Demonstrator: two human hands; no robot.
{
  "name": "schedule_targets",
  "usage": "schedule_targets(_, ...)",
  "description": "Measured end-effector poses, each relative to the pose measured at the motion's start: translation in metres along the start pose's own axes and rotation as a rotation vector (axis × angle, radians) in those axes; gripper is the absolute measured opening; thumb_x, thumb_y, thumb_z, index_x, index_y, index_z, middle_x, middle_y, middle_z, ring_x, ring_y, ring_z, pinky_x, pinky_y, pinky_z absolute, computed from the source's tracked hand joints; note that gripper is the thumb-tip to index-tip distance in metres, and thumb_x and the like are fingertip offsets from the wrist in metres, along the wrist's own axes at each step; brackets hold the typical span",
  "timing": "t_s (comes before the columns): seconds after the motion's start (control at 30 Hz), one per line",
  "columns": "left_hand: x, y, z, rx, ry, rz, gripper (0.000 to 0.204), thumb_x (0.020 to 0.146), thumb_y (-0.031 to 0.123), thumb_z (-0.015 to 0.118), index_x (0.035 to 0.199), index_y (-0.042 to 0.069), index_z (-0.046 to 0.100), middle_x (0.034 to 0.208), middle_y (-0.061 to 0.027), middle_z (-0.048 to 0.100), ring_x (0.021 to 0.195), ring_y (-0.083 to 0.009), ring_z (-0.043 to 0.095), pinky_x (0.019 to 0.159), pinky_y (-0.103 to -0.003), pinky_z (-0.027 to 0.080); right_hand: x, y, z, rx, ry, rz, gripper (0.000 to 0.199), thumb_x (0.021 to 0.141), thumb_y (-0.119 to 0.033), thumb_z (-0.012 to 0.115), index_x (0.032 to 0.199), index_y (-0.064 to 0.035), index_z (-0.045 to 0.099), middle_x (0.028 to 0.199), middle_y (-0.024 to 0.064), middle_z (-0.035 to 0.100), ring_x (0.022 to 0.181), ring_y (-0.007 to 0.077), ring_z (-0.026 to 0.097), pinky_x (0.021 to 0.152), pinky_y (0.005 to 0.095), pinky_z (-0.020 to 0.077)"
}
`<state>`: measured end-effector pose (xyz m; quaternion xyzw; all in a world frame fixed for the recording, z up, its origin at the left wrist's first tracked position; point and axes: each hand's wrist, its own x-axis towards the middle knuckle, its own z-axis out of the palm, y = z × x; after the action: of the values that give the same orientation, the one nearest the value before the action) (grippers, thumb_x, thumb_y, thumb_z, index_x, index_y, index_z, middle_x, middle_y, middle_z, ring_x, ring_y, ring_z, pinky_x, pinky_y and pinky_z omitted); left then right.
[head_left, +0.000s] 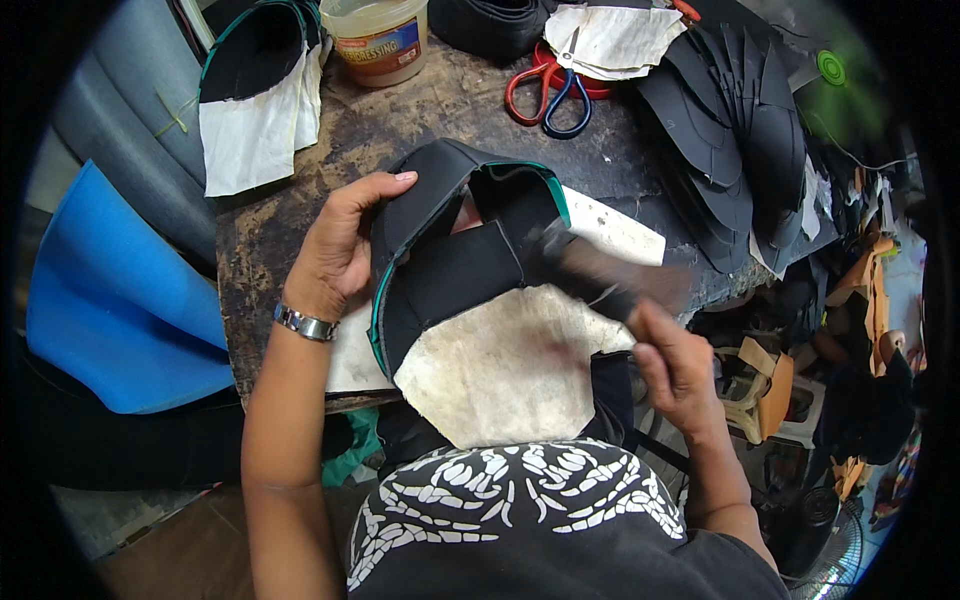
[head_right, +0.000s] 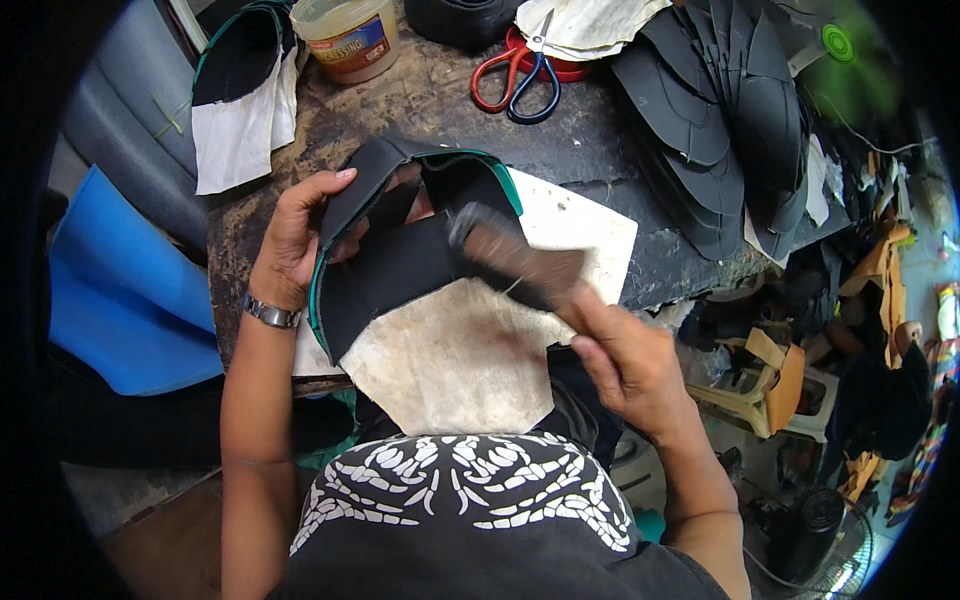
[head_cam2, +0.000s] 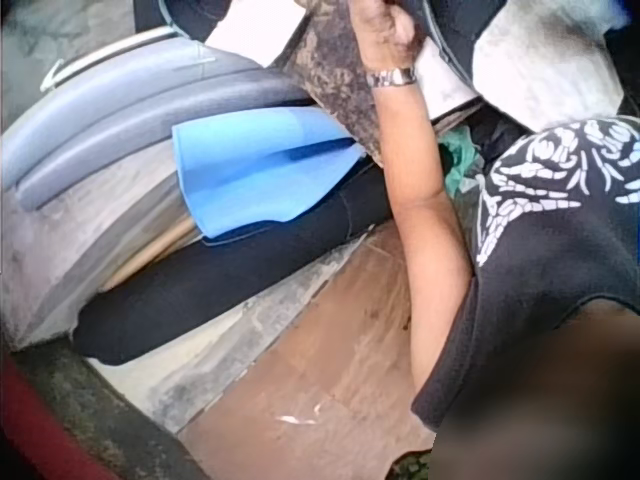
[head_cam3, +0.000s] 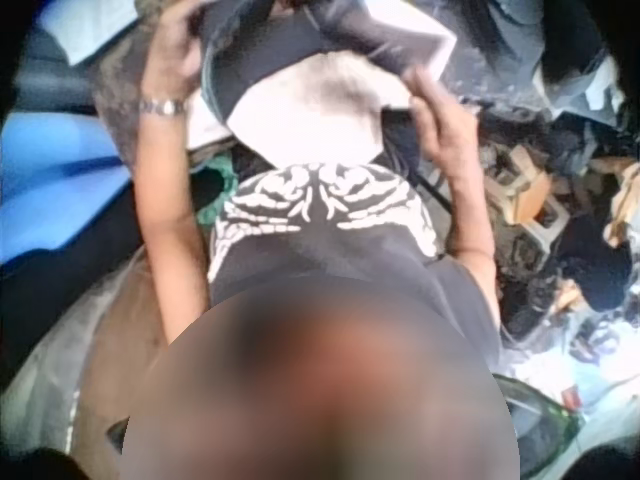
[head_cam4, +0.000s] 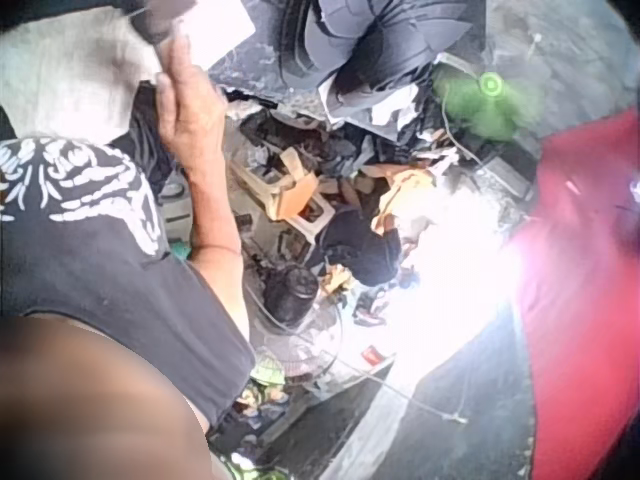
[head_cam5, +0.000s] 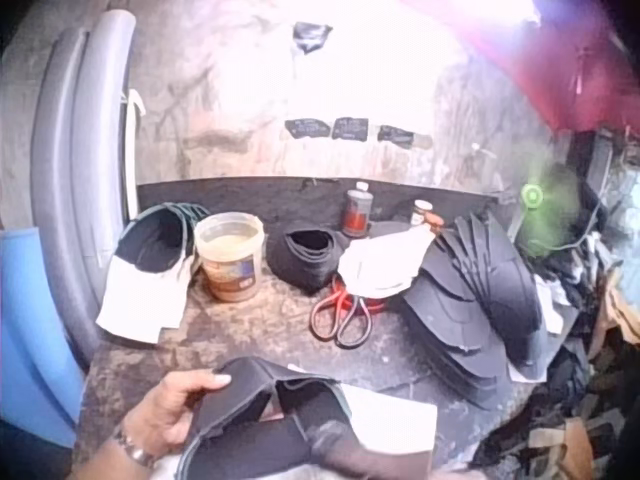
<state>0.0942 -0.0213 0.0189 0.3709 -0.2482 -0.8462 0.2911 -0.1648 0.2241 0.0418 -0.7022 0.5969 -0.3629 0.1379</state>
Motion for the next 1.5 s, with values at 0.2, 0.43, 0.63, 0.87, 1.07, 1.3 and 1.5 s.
schedule_targets(0.2,0.009,-0.006,0.002,-0.060,-0.174,0.026,0.024,0.093,0.023,0.062,0.091,0.000,0.068,0.079,-0.0106,0.072,0.046,-0.0132,0.053,0.038,-0.024,0.039,0.001,0.015,-0.013,-0.341,0.061,0.221,0.049,0.096,-0.008,0.064,0.144,-0.0067,0.055,0.119,0.0211,0.070,0.101,0.0336,0.073,0.086,0.0372,0.0572)
schedule_targets(0.43,0.024,-0.028,0.032,0.022,0.027,0.200,0.029,0.089,0.028,0.064,0.095,0.000,0.068,0.067,-0.0057,0.063,0.048,-0.0163,0.048,0.050,-0.028,0.040,0.000,-0.001,0.006,-0.164,-0.170,0.241,0.052,0.095,-0.013,0.067,0.146,-0.0121,0.055,0.097,0.0183,0.072,0.083,0.0316,0.073,0.075,0.0394,0.0579)
schedule_targets(0.63,0.020,-0.016,0.012,0.041,-0.132,0.184,0.038,0.082,0.019,0.058,0.113,-0.002,0.063,0.091,-0.0110,0.066,0.064,-0.0131,0.051,0.063,-0.026,0.043,0.008,-0.003,0.010,-0.181,-0.052,0.146,0.055,0.094,-0.017,0.068,0.147,-0.0202,0.055,0.077,0.0134,0.062,0.064,0.0298,0.064,0.063,0.0406,0.0529)
schedule_targets(0.87,0.029,-0.023,-0.001,0.011,-0.140,0.172,0.044,0.080,0.018,0.055,0.119,-0.002,0.060,0.095,-0.0126,0.065,0.062,-0.0123,0.050,0.059,-0.027,0.043,0.024,-0.006,0.011,-0.286,-0.016,0.161,0.055,0.096,-0.018,0.066,0.149,-0.0200,0.051,0.092,0.0156,0.071,0.072,0.0321,0.069,0.068,0.0422,0.0556)
schedule_targets(1.07,0.028,-0.026,0.006,0.035,-0.120,0.209,0.041,0.082,0.016,0.053,0.118,-0.001,0.059,0.093,-0.0093,0.066,0.065,-0.0120,0.053,0.061,-0.026,0.044,0.036,0.004,0.031,-0.255,0.028,0.214,0.055,0.097,-0.018,0.065,0.149,-0.0190,0.051,0.092,0.0197,0.070,0.076,0.0355,0.069,0.068,0.0430,0.0554)
schedule_targets(1.3,0.020,-0.026,0.009,0.077,-0.148,0.245,0.042,0.084,0.014,0.054,0.122,0.000,0.058,0.098,-0.0064,0.069,0.076,-0.0118,0.062,0.067,-0.026,0.049,0.039,-0.004,0.033,-0.236,-0.020,0.096,0.056,0.096,-0.017,0.067,0.149,-0.0183,0.051,0.079,0.0152,0.065,0.066,0.0316,0.065,0.062,0.0415,0.0532)
schedule_targets(1.5,0.019,-0.023,0.010,0.015,-0.113,0.209,0.052,0.081,0.011,0.055,0.132,-0.001,0.053,0.104,-0.0077,0.071,0.086,-0.0152,0.070,0.082,-0.031,0.059,0.032,-0.006,0.030,-0.077,-0.142,-0.003,0.057,0.094,-0.017,0.068,0.149,-0.0199,0.052,0.077,0.0133,0.062,0.064,0.0310,0.063,0.061,0.0405,0.0528)
